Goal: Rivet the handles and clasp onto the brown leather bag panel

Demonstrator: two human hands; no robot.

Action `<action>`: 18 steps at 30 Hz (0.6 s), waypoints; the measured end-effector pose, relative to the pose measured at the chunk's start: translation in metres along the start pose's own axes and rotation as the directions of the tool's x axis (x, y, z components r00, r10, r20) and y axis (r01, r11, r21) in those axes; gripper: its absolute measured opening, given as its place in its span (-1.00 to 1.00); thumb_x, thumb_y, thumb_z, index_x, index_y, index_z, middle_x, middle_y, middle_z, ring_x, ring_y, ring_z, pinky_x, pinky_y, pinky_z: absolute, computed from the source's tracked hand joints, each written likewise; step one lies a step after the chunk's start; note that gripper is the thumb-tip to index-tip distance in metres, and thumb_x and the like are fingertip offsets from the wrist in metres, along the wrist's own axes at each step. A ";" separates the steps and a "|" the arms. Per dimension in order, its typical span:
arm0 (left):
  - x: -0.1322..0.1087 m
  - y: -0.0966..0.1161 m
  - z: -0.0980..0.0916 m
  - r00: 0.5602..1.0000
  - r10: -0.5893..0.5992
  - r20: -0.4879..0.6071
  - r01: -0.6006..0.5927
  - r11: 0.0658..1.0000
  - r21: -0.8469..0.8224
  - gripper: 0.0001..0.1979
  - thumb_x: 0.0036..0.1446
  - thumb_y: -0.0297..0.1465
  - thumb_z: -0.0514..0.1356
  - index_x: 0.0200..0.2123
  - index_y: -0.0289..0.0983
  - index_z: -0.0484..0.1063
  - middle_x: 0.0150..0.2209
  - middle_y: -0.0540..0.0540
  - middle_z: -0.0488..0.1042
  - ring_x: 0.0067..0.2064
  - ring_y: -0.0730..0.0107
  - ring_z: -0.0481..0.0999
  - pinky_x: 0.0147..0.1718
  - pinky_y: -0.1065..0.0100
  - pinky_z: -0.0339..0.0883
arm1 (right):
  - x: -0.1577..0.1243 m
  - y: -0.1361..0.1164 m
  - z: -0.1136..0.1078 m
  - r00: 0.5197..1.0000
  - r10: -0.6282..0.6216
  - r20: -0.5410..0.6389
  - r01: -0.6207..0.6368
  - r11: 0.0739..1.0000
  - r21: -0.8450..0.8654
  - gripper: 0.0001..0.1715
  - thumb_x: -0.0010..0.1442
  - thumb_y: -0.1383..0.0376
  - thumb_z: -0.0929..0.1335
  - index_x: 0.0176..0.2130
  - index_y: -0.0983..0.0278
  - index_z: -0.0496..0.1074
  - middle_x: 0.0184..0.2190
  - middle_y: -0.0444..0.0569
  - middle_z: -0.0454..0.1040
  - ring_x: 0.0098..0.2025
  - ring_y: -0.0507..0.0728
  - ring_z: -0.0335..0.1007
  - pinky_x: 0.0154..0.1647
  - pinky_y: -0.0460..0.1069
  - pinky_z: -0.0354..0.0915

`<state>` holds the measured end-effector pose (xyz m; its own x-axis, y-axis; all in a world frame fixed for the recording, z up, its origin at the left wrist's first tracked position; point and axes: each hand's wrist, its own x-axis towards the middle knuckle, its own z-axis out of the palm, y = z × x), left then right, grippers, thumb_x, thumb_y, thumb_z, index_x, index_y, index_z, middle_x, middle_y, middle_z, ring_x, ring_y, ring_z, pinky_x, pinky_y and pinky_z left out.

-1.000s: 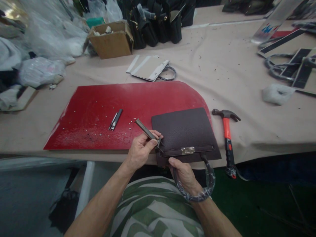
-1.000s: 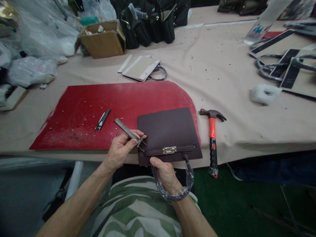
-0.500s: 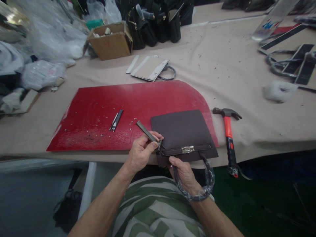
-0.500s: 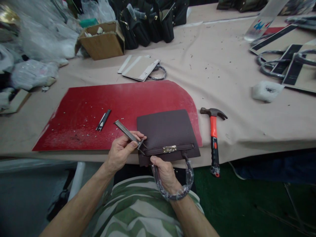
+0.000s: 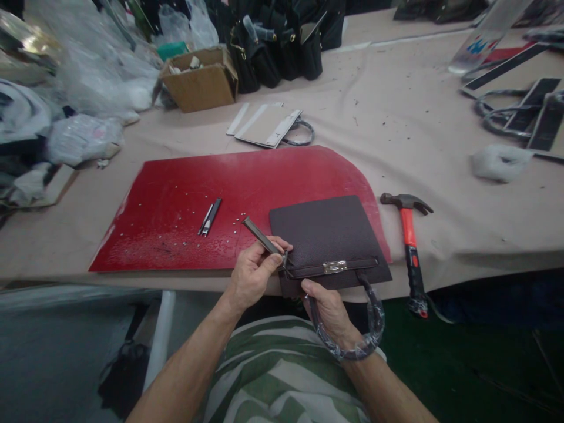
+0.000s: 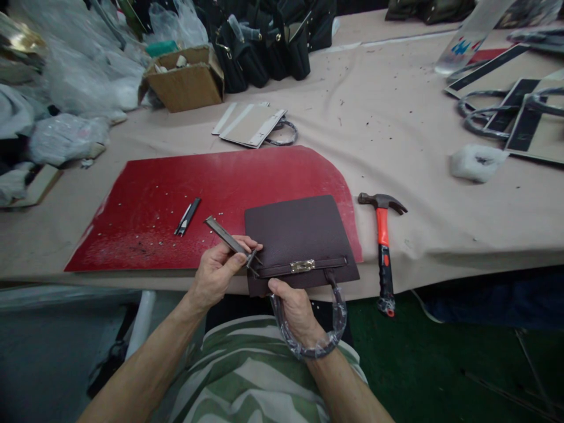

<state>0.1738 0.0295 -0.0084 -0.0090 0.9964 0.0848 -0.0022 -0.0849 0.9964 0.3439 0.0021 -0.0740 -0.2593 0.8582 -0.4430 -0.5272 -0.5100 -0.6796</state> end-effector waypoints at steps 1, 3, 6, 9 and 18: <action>0.000 0.000 0.000 1.000 -0.005 0.001 0.005 1.000 0.005 -0.85 0.26 -0.33 0.22 -0.20 -0.31 0.48 -0.12 -0.17 0.52 -0.05 0.23 0.57 -0.08 0.34 0.44 | 0.001 0.001 -0.001 1.000 -0.005 -0.007 0.005 1.000 -0.001 -0.60 0.00 0.12 0.57 -0.22 0.32 0.61 -0.28 0.03 0.55 -0.04 0.33 0.41 0.21 0.23 0.20; -0.001 0.000 0.000 1.000 -0.014 0.000 0.014 1.000 0.012 -0.84 0.25 -0.32 0.23 -0.21 -0.32 0.48 -0.12 -0.18 0.53 -0.05 0.22 0.57 -0.09 0.34 0.44 | 0.002 0.004 -0.003 1.000 -0.007 -0.013 0.007 1.000 0.002 -0.62 0.00 0.12 0.57 -0.23 0.31 0.62 -0.28 0.03 0.55 -0.05 0.32 0.41 0.21 0.23 0.20; -0.002 -0.002 0.001 1.000 -0.027 -0.001 0.027 1.000 0.007 -0.84 0.25 -0.32 0.23 -0.21 -0.31 0.47 -0.10 -0.17 0.52 -0.05 0.22 0.56 -0.10 0.34 0.44 | 0.001 0.003 -0.001 1.000 0.001 0.016 -0.001 1.000 0.011 -0.63 0.03 0.12 0.57 -0.24 0.31 0.62 -0.24 0.03 0.55 -0.05 0.30 0.41 0.23 0.20 0.18; -0.003 -0.001 0.002 1.000 -0.013 -0.004 0.013 0.999 0.033 -0.86 0.26 -0.34 0.22 -0.21 -0.30 0.46 -0.10 -0.16 0.51 -0.05 0.25 0.56 -0.10 0.36 0.43 | -0.002 -0.004 0.005 1.000 -0.007 0.023 0.008 1.000 -0.015 -0.63 0.02 0.09 0.57 -0.28 0.31 0.62 -0.23 0.03 0.55 -0.06 0.29 0.40 0.20 0.17 0.19; -0.003 -0.001 0.002 1.000 -0.005 -0.019 0.007 0.995 0.097 -0.89 0.26 -0.38 0.19 -0.21 -0.30 0.47 -0.12 -0.14 0.52 -0.08 0.26 0.57 -0.09 0.36 0.42 | -0.014 -0.033 0.017 0.997 0.073 -0.010 -0.073 0.956 -0.285 -0.40 -0.10 -0.13 0.56 -0.58 0.36 0.52 -0.56 0.06 0.45 -0.47 0.14 0.32 -0.37 -0.01 0.28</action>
<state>0.1763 0.0262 -0.0101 -0.0276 0.9964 0.0800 0.0951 -0.0771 0.9925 0.3512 0.0080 -0.0357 -0.2891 0.8182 -0.4969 -0.2542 -0.5660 -0.7842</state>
